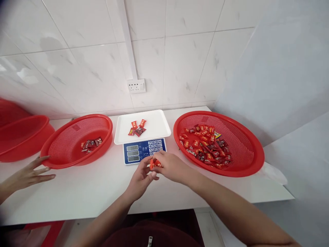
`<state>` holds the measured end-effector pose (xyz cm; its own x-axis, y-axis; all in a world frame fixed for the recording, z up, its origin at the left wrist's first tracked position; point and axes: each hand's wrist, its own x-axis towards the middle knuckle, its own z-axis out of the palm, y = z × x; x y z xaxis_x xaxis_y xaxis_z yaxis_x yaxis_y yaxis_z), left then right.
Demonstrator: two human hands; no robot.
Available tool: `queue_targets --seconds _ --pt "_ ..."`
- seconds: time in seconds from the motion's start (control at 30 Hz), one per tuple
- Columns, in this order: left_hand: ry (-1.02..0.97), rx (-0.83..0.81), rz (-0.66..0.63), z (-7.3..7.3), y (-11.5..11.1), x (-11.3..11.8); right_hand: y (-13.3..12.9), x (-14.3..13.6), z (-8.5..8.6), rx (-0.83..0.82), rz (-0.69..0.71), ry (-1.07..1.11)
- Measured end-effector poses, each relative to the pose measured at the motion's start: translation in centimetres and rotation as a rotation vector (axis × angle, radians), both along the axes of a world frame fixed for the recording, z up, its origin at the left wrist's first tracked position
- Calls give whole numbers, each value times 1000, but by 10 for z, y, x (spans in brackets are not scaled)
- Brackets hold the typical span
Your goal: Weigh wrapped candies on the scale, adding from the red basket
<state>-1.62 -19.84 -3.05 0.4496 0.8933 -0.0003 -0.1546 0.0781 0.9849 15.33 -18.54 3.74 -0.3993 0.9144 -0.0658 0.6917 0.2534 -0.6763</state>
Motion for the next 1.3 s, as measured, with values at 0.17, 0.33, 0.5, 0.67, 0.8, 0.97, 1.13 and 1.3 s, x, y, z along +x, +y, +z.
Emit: queue_targets --seconds 0.17,0.33,0.5,0.67,0.8,0.97,1.13,1.3 --pt "95 65 48 0 11 -5 -2 -16 -30 -11 -149 269" --pt "275 193 258 15 42 -17 -12 -13 -51 -265 -301 549" --pt "668 407 522 39 109 -48 -27 -2 -66 -357 -348 557" --pt "795 516 549 51 129 -61 -32 4 -67 -374 -407 597" --pt "685 441 394 43 81 -43 -31 1 -69 -353 -422 688" --pt "528 409 -32 14 16 -19 -28 -10 -69 -293 -415 783" --pt "499 409 89 -3 -1 -16 -28 -20 -69 -309 -464 773" --pt "520 374 107 -2 -3 -19 -35 -22 -71 -321 -494 684"
